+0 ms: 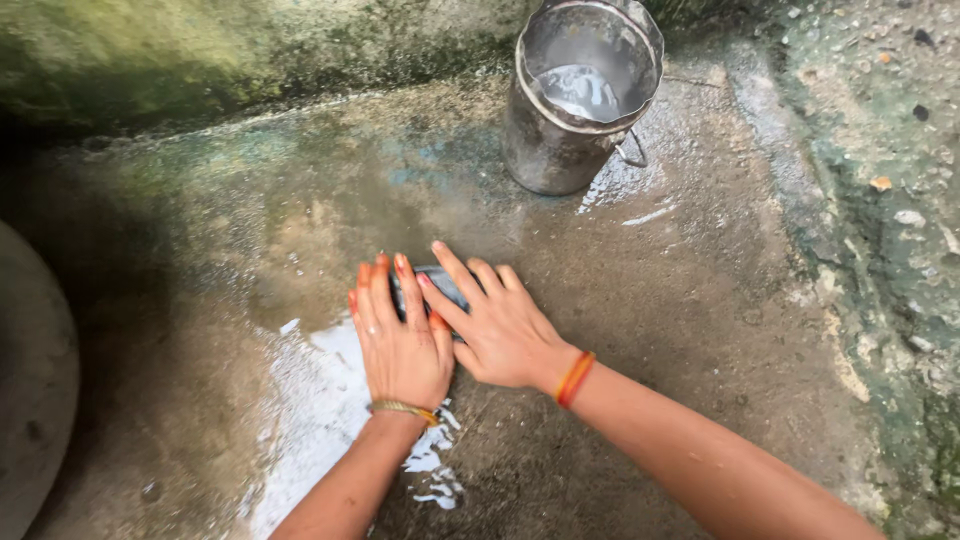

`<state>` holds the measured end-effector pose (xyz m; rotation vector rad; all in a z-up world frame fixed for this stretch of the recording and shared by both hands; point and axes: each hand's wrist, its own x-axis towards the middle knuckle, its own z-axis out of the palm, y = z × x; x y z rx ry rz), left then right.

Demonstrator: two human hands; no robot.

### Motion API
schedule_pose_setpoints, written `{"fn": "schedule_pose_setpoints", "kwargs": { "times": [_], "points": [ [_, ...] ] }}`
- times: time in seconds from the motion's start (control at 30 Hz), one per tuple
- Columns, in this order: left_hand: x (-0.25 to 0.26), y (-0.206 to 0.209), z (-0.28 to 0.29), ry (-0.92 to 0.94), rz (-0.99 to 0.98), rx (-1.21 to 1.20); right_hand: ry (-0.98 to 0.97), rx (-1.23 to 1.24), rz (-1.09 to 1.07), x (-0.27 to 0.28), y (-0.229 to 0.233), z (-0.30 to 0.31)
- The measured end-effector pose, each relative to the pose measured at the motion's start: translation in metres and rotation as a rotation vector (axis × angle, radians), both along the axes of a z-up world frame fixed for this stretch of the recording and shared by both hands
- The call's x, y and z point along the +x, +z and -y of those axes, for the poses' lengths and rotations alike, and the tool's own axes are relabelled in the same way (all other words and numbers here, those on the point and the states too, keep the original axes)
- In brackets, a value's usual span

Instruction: The person cleans a section of concrete floor by scrubbing it with a handheld tool and rinsing it with water from a metal container.

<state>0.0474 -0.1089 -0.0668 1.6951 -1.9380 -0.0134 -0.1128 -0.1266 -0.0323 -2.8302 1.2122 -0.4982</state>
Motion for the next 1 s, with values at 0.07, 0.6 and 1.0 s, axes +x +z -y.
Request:
{"fn": "schedule_pose_setpoints", "kwargs": {
  "times": [0.07, 0.6, 1.0],
  "points": [
    [0.0, -0.006, 0.031, -0.009, 0.017, 0.015, -0.042, -0.003, -0.004, 0.002, -0.009, 0.029],
    [0.007, 0.006, 0.01, -0.042, 0.048, 0.146, -0.059, 0.04, 0.139, 0.013, 0.004, 0.0],
    [0.045, -0.002, 0.145, 0.045, 0.096, 0.127, 0.001, -0.012, 0.195, 0.051, -0.014, 0.135]
  ]
}}
